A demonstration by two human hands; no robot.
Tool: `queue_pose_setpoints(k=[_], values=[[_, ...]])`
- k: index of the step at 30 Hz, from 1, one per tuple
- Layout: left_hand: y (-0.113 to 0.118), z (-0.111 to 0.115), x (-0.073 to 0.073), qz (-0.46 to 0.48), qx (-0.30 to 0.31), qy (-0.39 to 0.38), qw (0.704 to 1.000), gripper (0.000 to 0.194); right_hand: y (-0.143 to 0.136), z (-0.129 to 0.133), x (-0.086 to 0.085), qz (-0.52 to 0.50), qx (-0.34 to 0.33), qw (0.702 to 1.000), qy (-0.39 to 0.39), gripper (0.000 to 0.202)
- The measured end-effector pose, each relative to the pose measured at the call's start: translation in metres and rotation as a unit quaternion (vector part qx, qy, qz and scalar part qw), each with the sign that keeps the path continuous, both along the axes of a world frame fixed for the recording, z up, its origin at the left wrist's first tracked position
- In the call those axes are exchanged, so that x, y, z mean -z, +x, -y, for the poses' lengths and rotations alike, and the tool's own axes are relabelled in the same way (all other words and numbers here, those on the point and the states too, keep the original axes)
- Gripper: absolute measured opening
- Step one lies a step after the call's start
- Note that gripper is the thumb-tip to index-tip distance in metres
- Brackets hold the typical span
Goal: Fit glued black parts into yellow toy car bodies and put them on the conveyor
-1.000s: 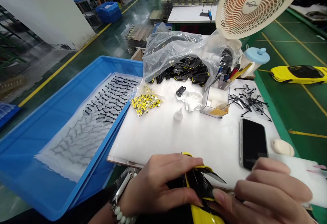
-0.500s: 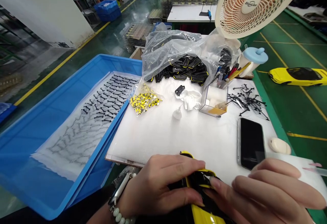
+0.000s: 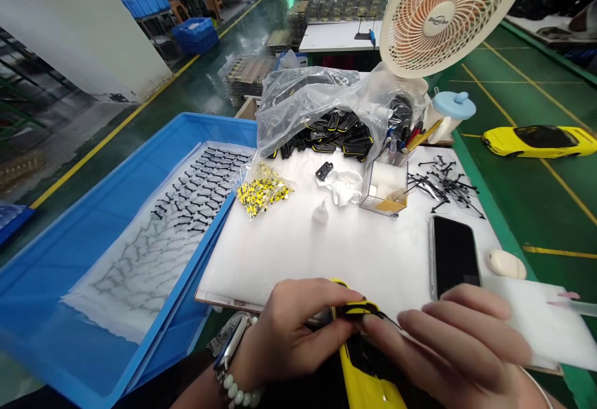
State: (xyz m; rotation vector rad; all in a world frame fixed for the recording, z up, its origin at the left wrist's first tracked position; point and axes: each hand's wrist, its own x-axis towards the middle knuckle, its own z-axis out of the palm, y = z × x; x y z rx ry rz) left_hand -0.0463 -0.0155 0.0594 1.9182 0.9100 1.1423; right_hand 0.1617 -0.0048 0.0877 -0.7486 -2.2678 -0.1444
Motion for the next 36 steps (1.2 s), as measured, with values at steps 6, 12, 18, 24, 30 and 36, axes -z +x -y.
queue_pose_setpoints(k=[6,12,18,24,30,36], values=[[0.000,-0.004,0.008,-0.002,-0.031,0.029,0.999,0.029,-0.014,-0.014,0.021,-0.133,-0.017,0.979,-0.152,0.020],[0.000,-0.007,0.011,0.029,-0.022,-0.091,0.995,0.019,-0.028,-0.017,0.033,-0.243,-0.066,0.909,-0.331,0.006],[0.003,-0.003,0.013,0.054,-0.037,-0.210,0.976,0.020,-0.033,-0.018,0.041,-0.289,-0.055,0.880,-0.372,0.002],[0.005,-0.012,0.013,0.096,-0.034,-0.264,0.959,0.018,-0.018,-0.017,0.044,-0.221,-0.055,0.750,-0.621,0.056],[0.001,-0.012,0.008,0.081,0.008,-0.293,0.953,0.022,-0.020,-0.016,0.044,-0.234,-0.092,0.719,-0.649,0.022],[-0.001,-0.006,0.011,0.085,-0.019,-0.237,0.968,0.014,-0.025,-0.012,0.047,-0.241,-0.080,0.729,-0.636,0.010]])
